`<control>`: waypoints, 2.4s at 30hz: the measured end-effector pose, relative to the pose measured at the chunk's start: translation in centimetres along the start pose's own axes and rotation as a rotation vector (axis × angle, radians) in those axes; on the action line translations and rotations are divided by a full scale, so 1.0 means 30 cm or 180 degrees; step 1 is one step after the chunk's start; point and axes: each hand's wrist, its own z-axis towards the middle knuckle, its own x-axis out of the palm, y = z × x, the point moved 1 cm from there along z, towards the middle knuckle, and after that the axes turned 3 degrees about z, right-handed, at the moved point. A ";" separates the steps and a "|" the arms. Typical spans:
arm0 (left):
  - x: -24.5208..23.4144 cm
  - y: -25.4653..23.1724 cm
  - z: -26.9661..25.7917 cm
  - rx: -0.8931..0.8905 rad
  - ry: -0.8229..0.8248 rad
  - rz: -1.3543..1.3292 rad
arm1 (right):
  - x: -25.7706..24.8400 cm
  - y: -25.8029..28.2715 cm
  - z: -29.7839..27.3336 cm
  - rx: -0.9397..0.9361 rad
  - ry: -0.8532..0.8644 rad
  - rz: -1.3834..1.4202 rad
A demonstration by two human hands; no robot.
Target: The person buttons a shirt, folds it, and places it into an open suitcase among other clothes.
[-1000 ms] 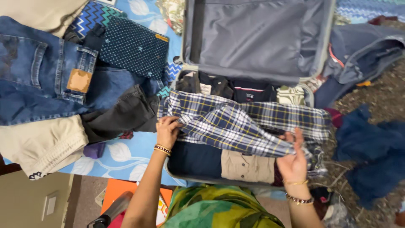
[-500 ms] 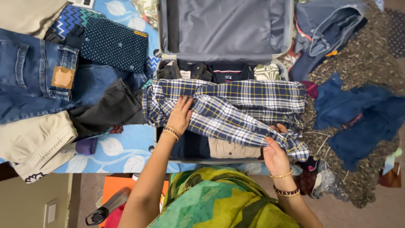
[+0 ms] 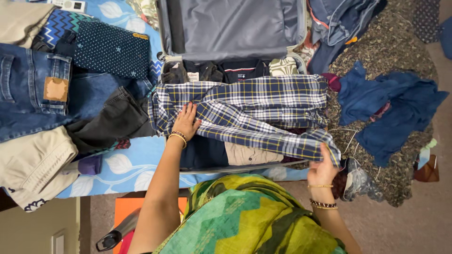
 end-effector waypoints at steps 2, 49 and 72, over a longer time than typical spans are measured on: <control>-0.011 0.005 0.002 -0.0017 0.0089 0.0050 | 0.052 0.037 -0.053 -0.1801 0.0238 -0.0870; -0.799 -0.987 -0.033 0.1183 -0.0636 -0.2359 | 0.468 0.117 -0.149 -0.0922 0.3072 -0.3633; -0.890 -1.023 -0.034 0.1790 -0.1194 -0.2519 | 0.522 0.158 -0.229 -0.1858 0.2572 -0.3999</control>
